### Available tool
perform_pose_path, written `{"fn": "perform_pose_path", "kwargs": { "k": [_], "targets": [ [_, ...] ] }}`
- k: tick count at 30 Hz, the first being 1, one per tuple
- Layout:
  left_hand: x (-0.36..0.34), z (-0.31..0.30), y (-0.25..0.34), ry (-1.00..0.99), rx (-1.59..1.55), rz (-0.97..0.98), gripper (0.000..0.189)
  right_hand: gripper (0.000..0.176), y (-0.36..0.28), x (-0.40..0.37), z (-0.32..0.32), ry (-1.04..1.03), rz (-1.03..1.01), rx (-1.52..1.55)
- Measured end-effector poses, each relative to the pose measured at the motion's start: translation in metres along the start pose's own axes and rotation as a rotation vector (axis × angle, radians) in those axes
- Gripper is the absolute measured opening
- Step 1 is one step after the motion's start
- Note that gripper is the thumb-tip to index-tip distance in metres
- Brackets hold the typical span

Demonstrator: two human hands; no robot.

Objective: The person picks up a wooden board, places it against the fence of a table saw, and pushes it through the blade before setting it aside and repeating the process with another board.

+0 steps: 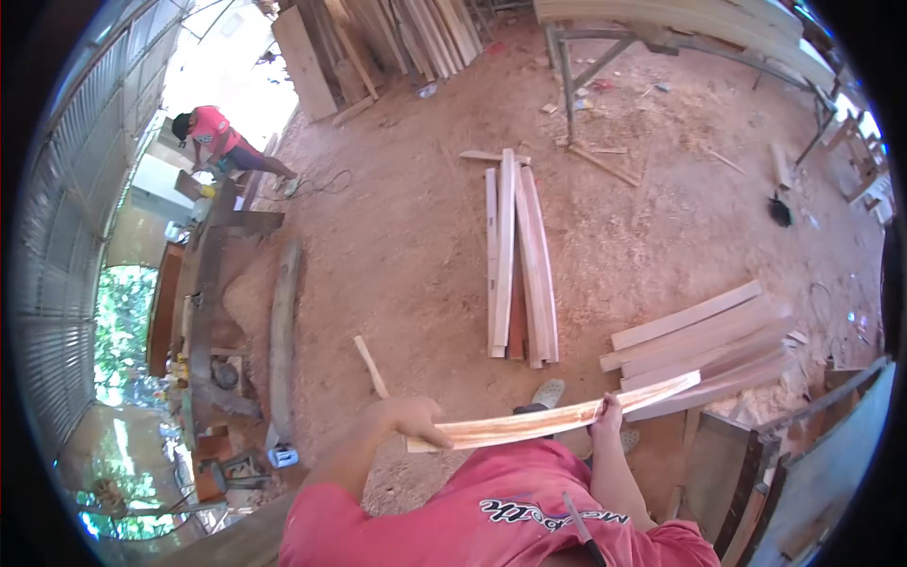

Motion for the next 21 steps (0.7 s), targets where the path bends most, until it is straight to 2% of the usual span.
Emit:
{"fn": "perform_pose_path", "kwargs": {
  "k": [2, 3, 4, 5, 6, 7, 8, 9, 10, 11, 12, 14, 15, 16, 18, 19, 20, 21],
  "targets": [
    [0.017, -0.012, -0.011, -0.094, -0.096, 0.034, 0.081, 0.016, -0.039, -0.019, 0.013, -0.004, -0.157, 0.048],
    [0.026, -0.016, -0.012, -0.127, -0.143, 0.0, 0.077, 0.007, -0.064, -0.047, 0.032, -0.132, -0.263, -0.012],
    [0.035, -0.018, -0.011, -0.182, -0.085, 0.053, 0.077, 0.029, -0.09, -0.104, 0.066, -0.171, -0.305, -0.012],
    [0.048, -0.022, -0.008, -0.193, -0.066, 0.093, 0.075, 0.057, -0.112, -0.114, 0.074, -0.15, -0.285, -0.01],
    [0.063, -0.029, 0.0, -0.217, -0.037, 0.136, 0.072, 0.061, -0.132, -0.131, 0.084, -0.031, -0.372, 0.03],
    [0.072, -0.037, 0.017, -0.276, -0.06, 0.148, 0.064, 0.051, -0.154, -0.103, 0.063, 0.023, -0.459, 0.081],
    [0.085, -0.037, 0.029, -0.35, 0.037, 0.205, 0.064, 0.048, -0.183, -0.125, 0.065, 0.193, -0.524, -0.026],
    [0.094, -0.032, 0.034, -0.301, -0.153, 0.192, 0.061, 0.046, -0.2, -0.156, 0.072, 0.358, -0.557, -0.136],
    [0.104, -0.03, 0.039, -0.235, -0.358, 0.169, 0.059, 0.045, -0.209, -0.182, 0.076, 0.249, -0.655, 0.042],
    [0.118, -0.029, 0.047, -0.287, -0.416, 0.179, 0.057, 0.043, -0.224, -0.207, 0.082, 0.114, -0.768, 0.201],
    [0.131, -0.031, 0.055, -0.304, -0.359, 0.216, 0.057, 0.043, -0.236, -0.235, 0.081, 0.138, -0.813, 0.249],
    [0.151, -0.03, 0.074, -0.504, -0.411, 0.313, 0.054, 0.047, -0.25, -0.287, 0.075, -0.034, -1.006, 0.258],
    [0.137, -0.039, 0.109, -0.554, -0.284, 0.277, 0.051, 0.047, -0.256, -0.301, 0.064, -0.079, -1.047, 0.234],
    [0.136, -0.04, 0.13, -0.572, -0.259, 0.269, 0.051, 0.047, -0.261, -0.307, 0.047, -0.055, -1.049, 0.256],
    [0.138, -0.038, 0.163, -0.461, -0.095, 0.342, 0.055, 0.042, -0.282, -0.312, 0.01, -0.033, -1.111, 0.222],
    [0.144, -0.035, 0.182, -0.482, -0.032, 0.379, 0.064, 0.042, -0.291, -0.323, -0.004, -0.014, -1.113, 0.246],
    [0.149, -0.033, 0.202, -0.492, -0.01, 0.377, 0.064, 0.04, -0.302, -0.337, -0.019, -0.04, -1.17, 0.278],
    [0.148, -0.032, 0.228, -0.59, -0.013, 0.42, 0.068, 0.038, -0.314, -0.348, -0.032, -0.069, -1.226, 0.306]
  ]
}}
Point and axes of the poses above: each hand's wrist, its own x-axis towards the middle knuckle, its own z-axis out of the palm, y = z × x, the point moved 1 cm from there along x, towards the middle knuckle, and after that the axes turned 3 degrees about -x, right-handed, at the moved point
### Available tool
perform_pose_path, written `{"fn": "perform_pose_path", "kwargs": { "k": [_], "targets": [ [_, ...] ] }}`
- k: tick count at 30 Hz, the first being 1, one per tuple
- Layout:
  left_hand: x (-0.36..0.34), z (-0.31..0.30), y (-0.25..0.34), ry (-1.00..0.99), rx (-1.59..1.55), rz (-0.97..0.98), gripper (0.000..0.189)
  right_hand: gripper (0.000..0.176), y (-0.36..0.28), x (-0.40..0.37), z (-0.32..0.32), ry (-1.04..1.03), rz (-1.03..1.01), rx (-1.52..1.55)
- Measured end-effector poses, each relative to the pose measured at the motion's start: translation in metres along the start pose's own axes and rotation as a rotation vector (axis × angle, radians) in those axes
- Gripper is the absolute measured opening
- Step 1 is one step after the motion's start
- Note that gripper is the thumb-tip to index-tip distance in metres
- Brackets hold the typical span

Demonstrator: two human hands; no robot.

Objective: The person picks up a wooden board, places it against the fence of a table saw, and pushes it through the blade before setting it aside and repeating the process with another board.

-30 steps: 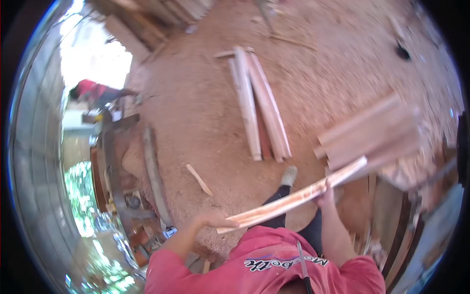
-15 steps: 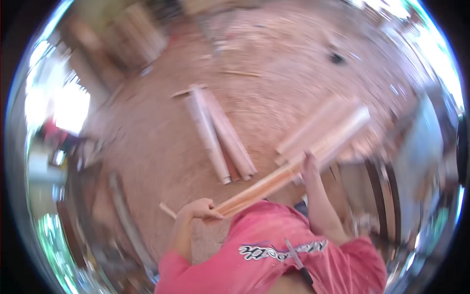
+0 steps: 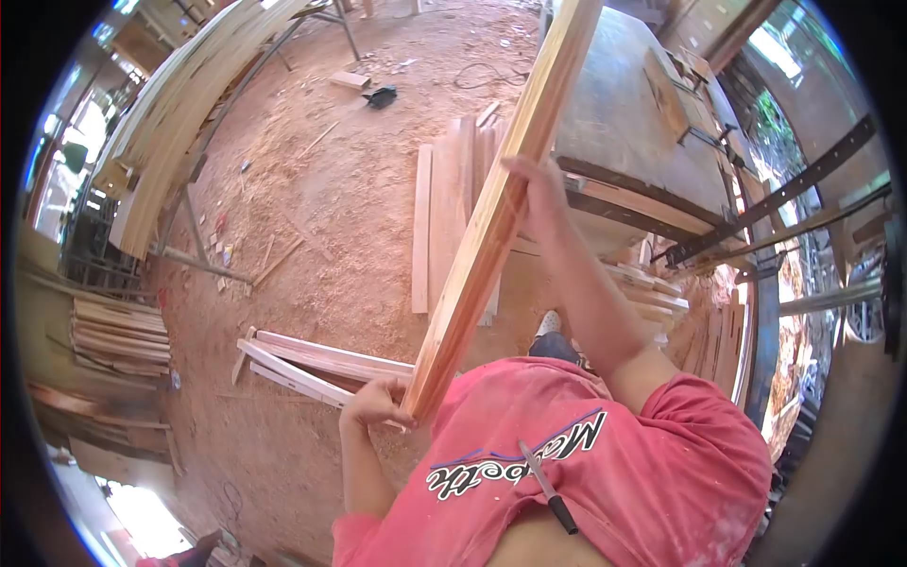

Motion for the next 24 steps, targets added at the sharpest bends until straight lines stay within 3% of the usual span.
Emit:
{"fn": "perform_pose_path", "kwargs": {
  "k": [1, 3, 5, 6, 7, 9, 10, 15, 17, 19, 20, 24],
  "targets": [
    [0.011, 0.002, 0.024, -0.09, -0.016, 0.045, 0.073, 0.038, -0.017, 0.015, -0.017, 0.01, -0.002, 0.006],
    [0.038, 0.014, 0.069, -0.087, 0.006, 0.107, 0.075, 0.04, -0.051, 0.048, -0.051, 0.004, 0.046, 0.085],
    [0.073, 0.031, 0.108, -0.093, 0.094, 0.295, 0.082, 0.057, -0.1, 0.056, -0.061, -0.08, -0.149, 0.13],
    [0.092, 0.038, 0.124, -0.098, 0.165, 0.422, 0.086, 0.068, -0.118, 0.07, -0.076, -0.259, -0.197, 0.191],
    [0.111, 0.049, 0.145, -0.099, 0.17, 0.417, 0.086, 0.079, -0.137, 0.087, -0.093, -0.437, -0.25, 0.251],
    [0.142, 0.078, 0.185, -0.372, -0.261, 0.539, 0.087, 0.086, -0.183, 0.115, -0.114, -0.535, -0.311, 0.289],
    [0.15, 0.092, 0.201, -0.379, -0.254, 0.536, 0.087, 0.094, -0.206, 0.119, -0.119, -0.637, -0.371, 0.325],
    [0.191, 0.111, 0.288, -0.335, -0.067, 0.545, 0.079, 0.102, -0.298, 0.137, -0.118, -0.677, -0.478, 0.307],
    [0.223, 0.108, 0.289, -0.375, -0.064, 0.61, 0.083, 0.098, -0.31, 0.136, -0.117, -0.485, -0.446, 0.218],
    [0.259, 0.102, 0.28, -0.499, -0.297, 0.613, 0.093, 0.092, -0.32, 0.137, -0.122, -0.485, -0.481, 0.211],
    [0.27, 0.1, 0.28, -0.447, -0.235, 0.572, 0.102, 0.092, -0.322, 0.139, -0.124, -0.484, -0.475, 0.217],
    [0.307, 0.106, 0.304, -0.425, -0.138, 0.614, 0.103, 0.093, -0.326, 0.167, -0.141, -0.469, -0.464, 0.252]
  ]
}}
Point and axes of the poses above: each hand's wrist, its own x-axis towards the middle knuckle, its own z-axis out of the palm, y = z × x, the point moved 1 cm from there along x, towards the middle knuckle, and after that the axes turned 3 degrees about -x, right-handed, at the moved point
